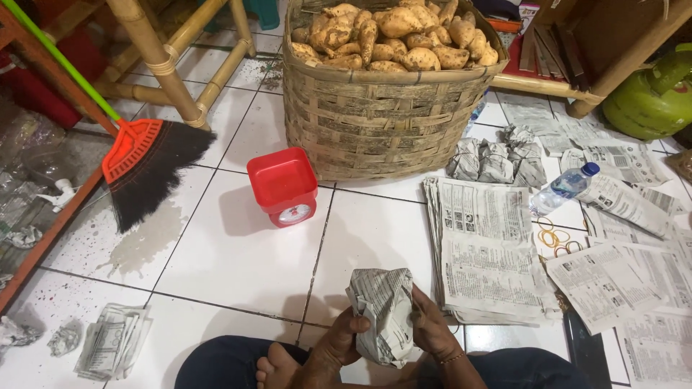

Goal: The person is picking tubers from a large wicker basket and wrapping them individually in sheets of newspaper.

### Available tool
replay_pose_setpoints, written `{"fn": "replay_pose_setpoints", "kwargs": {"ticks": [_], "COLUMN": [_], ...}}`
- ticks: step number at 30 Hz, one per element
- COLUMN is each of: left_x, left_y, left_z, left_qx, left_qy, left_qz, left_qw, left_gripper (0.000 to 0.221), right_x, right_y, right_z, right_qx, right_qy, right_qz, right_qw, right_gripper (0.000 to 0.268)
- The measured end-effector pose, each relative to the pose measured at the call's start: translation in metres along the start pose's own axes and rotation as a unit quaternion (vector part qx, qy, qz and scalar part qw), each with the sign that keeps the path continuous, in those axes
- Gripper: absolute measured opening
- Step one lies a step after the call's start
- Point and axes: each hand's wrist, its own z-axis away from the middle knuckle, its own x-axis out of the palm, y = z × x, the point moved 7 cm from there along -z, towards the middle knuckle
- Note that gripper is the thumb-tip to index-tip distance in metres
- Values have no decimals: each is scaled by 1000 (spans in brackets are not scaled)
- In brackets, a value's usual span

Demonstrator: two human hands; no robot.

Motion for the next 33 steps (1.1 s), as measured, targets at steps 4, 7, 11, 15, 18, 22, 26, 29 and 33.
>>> {"fn": "replay_pose_setpoints", "kwargs": {"ticks": [4,7,11,15,18,22,26,29,33], "left_x": [-3,-10,-8,0,-19,-2,0,12,43], "left_y": [-2,-1,7,16,15,19,23,33,39], "left_z": [1,-2,1,-2,-1,1,1,8,10], "left_qx": [20,35,27,28,6,22,40,32,22], "left_qy": [-39,-29,53,29,120,111,99,133,93], "left_qz": [22,19,-34,-67,-122,-174,-197,-217,-284], "left_qw": [999,999,998,997,985,978,975,967,954], "left_gripper": [90,90,96,97,82,83,83,78,89], "right_x": [8,-3,5,-6,4,-9,7,53,60], "right_y": [0,14,0,-29,-59,-74,-86,-109,-121], "right_z": [-3,-1,-3,-4,-3,6,15,8,-1], "right_qx": [-18,13,-19,-78,-108,-112,-92,-98,-21], "right_qy": [-43,-28,19,141,135,205,179,106,209], "right_qz": [34,55,27,72,91,179,259,387,478], "right_qw": [998,998,999,984,981,956,945,911,853], "right_gripper": [106,111,97,68,63,57,81,86,75]}}
